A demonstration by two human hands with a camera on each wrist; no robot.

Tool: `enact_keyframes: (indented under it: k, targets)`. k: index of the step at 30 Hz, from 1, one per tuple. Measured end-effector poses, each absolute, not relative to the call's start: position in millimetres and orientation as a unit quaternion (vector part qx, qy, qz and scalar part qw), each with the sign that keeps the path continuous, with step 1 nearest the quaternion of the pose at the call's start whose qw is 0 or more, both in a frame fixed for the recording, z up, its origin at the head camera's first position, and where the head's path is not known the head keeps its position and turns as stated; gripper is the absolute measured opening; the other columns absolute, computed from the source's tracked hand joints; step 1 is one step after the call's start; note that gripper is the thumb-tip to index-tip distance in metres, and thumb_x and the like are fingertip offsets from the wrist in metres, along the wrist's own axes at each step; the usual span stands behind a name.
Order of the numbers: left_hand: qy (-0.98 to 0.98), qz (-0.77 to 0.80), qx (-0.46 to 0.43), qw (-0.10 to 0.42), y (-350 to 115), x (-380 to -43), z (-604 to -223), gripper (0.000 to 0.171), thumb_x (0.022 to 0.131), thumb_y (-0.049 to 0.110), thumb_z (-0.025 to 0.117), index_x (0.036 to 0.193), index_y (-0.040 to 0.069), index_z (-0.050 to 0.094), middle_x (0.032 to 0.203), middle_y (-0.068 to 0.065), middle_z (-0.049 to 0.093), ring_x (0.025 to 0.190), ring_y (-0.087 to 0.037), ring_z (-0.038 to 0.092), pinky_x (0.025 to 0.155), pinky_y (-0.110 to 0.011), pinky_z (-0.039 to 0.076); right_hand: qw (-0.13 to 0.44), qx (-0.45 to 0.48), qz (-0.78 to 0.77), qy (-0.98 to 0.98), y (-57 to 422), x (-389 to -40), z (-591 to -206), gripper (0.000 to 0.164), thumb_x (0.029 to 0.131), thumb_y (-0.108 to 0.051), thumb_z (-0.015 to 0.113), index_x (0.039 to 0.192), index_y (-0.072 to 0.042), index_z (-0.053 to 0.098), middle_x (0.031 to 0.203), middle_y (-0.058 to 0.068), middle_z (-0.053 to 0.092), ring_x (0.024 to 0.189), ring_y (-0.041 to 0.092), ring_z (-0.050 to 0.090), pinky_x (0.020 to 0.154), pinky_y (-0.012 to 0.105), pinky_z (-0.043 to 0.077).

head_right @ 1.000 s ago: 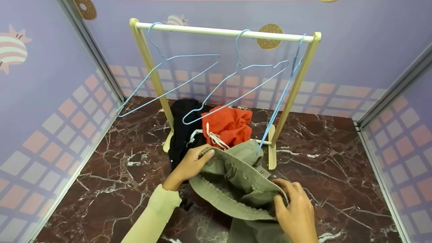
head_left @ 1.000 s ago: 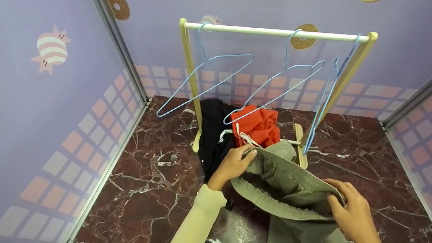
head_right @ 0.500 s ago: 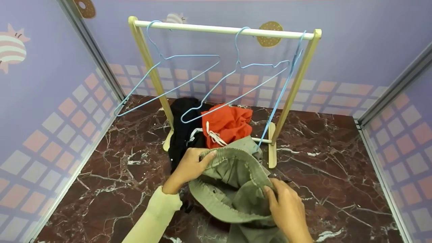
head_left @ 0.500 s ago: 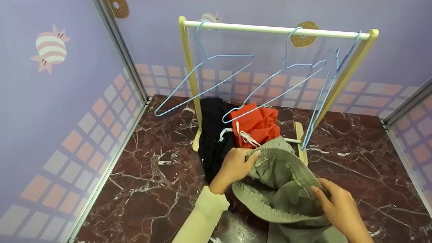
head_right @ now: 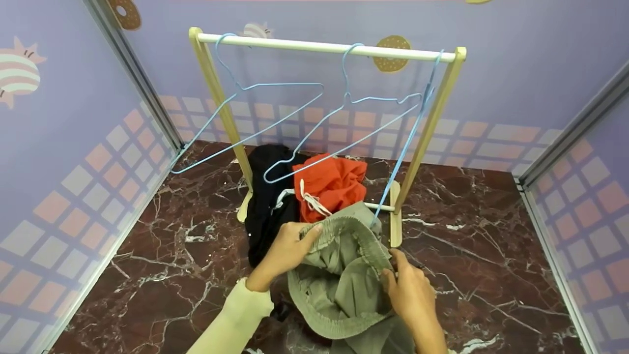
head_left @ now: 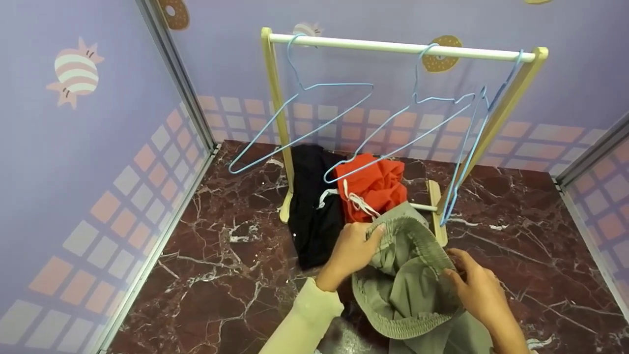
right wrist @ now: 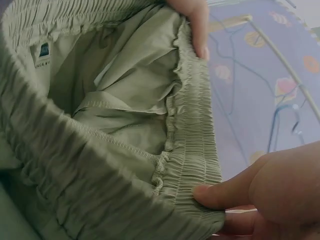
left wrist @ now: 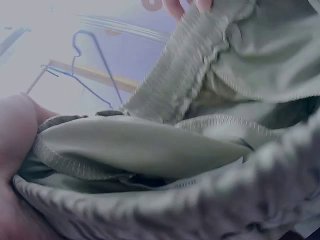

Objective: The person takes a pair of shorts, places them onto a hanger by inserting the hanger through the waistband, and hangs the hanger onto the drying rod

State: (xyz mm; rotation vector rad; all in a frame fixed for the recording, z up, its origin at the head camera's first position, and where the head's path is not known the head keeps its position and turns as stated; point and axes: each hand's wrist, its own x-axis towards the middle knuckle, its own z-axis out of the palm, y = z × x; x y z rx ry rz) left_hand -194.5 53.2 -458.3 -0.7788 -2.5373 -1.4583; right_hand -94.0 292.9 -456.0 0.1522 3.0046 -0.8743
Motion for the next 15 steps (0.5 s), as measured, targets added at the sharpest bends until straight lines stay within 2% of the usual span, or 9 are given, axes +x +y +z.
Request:
enact_keyframes:
  k: [4, 9, 15]
  targets:
    - [-0.835, -0.495, -0.237, 0.042, 57.3, -193.2, -461.2, 0.047, 0.093, 0.032, 0.049, 0.052, 0.016, 0.033, 0.047, 0.009, 0.024, 0.039, -0.004, 0.022, 0.042, -0.017, 0.02, 0.003, 0.043, -0.283, 0.958, 293.7, -100.1, -464.4, 0.044, 0.09, -0.017, 0.057, 0.131, -0.011, 0.044, 0.114, 0.024, 0.06, 0.093, 0.034, 0.064, 0.069, 0.046, 0.049]
    - [-0.84, -0.495, -0.218, 0.036, 60.1, -192.4, -462.8, 0.047, 0.093, 0.032, 0.05, 0.052, 0.017, 0.033, 0.046, 0.009, 0.024, 0.039, -0.004, 0.022, 0.042, -0.018, 0.021, 0.008, 0.044, -0.288, 0.957, 294.5, -104.4, -470.9, 0.042, 0.089, -0.015, 0.058, 0.129, -0.009, 0.046, 0.112, 0.022, 0.062, 0.093, 0.033, 0.064, 0.071, 0.048, 0.048]
    - [-0.847, -0.489, -0.205, 0.036, 61.5, -193.3, -465.1, 0.047, 0.093, 0.033, 0.05, 0.051, 0.017, 0.033, 0.046, 0.009, 0.024, 0.039, -0.005, 0.022, 0.042, -0.019, 0.02, 0.004, 0.038, -0.307, 0.951, 292.3, -107.0, -469.4, 0.043, 0.091, -0.028, 0.055, 0.129, -0.01, 0.046, 0.112, 0.021, 0.062, 0.095, 0.032, 0.063, 0.073, 0.046, 0.049]
